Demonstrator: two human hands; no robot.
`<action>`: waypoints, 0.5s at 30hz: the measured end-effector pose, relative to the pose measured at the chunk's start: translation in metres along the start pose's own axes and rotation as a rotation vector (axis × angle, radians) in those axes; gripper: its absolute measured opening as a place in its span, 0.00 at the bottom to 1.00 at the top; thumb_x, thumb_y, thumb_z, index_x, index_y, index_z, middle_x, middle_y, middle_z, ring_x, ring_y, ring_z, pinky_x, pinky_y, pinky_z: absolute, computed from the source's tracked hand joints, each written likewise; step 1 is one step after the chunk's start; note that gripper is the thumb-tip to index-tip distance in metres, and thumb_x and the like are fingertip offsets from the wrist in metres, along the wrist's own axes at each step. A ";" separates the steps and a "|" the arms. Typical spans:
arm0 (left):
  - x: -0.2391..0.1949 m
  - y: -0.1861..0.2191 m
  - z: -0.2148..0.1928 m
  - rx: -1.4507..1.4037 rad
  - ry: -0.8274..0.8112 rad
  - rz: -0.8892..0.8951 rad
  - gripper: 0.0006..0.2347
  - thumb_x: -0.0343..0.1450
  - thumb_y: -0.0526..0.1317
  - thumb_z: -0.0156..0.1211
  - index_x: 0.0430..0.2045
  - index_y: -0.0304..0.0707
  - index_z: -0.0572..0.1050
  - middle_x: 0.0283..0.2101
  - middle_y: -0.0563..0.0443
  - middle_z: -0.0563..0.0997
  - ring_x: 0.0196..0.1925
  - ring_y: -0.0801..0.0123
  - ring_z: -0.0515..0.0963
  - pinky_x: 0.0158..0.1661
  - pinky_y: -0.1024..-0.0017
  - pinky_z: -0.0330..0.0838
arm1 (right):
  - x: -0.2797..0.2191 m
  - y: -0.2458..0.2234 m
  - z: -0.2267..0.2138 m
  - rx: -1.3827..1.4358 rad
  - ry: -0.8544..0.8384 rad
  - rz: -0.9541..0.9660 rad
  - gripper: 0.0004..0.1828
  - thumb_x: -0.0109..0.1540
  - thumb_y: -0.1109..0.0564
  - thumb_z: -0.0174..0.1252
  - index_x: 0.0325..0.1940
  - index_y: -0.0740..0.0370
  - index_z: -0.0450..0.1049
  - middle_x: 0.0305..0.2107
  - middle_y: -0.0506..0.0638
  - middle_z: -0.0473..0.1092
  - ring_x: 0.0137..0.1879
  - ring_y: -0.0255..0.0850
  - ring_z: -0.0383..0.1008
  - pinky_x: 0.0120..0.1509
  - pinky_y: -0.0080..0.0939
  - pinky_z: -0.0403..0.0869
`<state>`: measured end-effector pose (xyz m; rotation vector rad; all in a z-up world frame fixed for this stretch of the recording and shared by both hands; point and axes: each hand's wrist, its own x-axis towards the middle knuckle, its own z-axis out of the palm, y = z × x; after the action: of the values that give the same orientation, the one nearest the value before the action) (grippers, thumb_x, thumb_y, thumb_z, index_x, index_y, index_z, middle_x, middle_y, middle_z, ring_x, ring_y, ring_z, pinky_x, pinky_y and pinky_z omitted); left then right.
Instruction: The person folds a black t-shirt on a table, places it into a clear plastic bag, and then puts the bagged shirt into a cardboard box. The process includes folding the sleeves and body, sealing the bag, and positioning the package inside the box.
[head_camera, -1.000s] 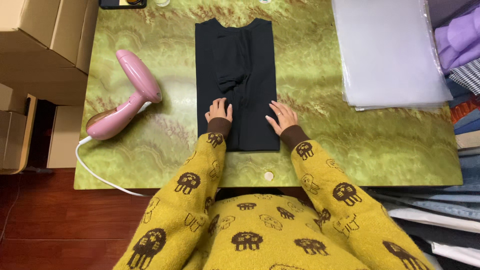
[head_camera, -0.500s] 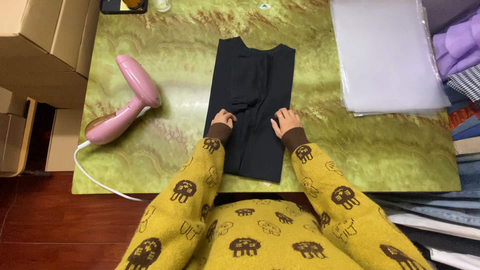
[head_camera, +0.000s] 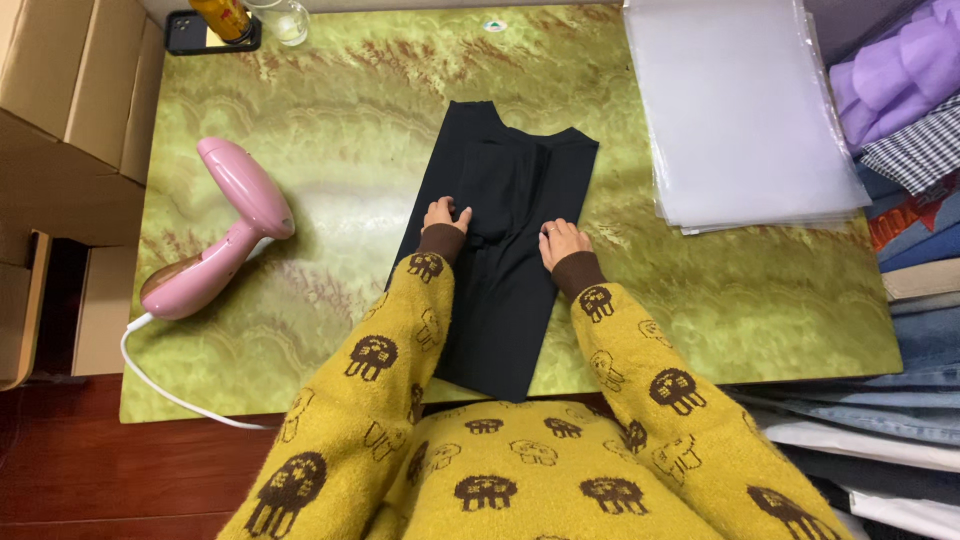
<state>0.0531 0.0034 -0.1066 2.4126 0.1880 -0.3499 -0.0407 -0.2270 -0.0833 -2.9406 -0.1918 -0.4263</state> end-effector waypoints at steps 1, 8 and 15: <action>0.001 0.003 0.000 0.002 -0.003 0.004 0.18 0.64 0.56 0.49 0.41 0.52 0.62 0.41 0.56 0.66 0.48 0.63 0.68 0.46 0.59 0.65 | -0.001 -0.001 -0.011 -0.001 0.001 0.005 0.08 0.57 0.47 0.43 0.35 0.49 0.63 0.26 0.44 0.59 0.37 0.41 0.66 0.37 0.40 0.67; -0.012 0.036 0.000 0.056 -0.026 -0.002 0.20 0.59 0.57 0.57 0.36 0.51 0.62 0.38 0.59 0.65 0.47 0.64 0.68 0.47 0.60 0.60 | -0.003 0.024 -0.031 0.104 0.018 -0.013 0.09 0.55 0.50 0.47 0.37 0.52 0.62 0.33 0.46 0.58 0.40 0.44 0.66 0.41 0.41 0.68; -0.025 0.047 -0.001 -0.041 0.054 0.057 0.11 0.62 0.49 0.57 0.27 0.48 0.65 0.29 0.56 0.69 0.40 0.64 0.70 0.43 0.64 0.61 | 0.007 0.077 0.017 0.308 -0.126 0.198 0.12 0.56 0.46 0.49 0.43 0.42 0.62 0.24 0.39 0.58 0.33 0.37 0.68 0.40 0.41 0.69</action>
<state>0.0398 -0.0330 -0.0697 2.3835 0.1482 -0.2528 -0.0184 -0.2981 -0.1087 -2.6493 0.0190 -0.1653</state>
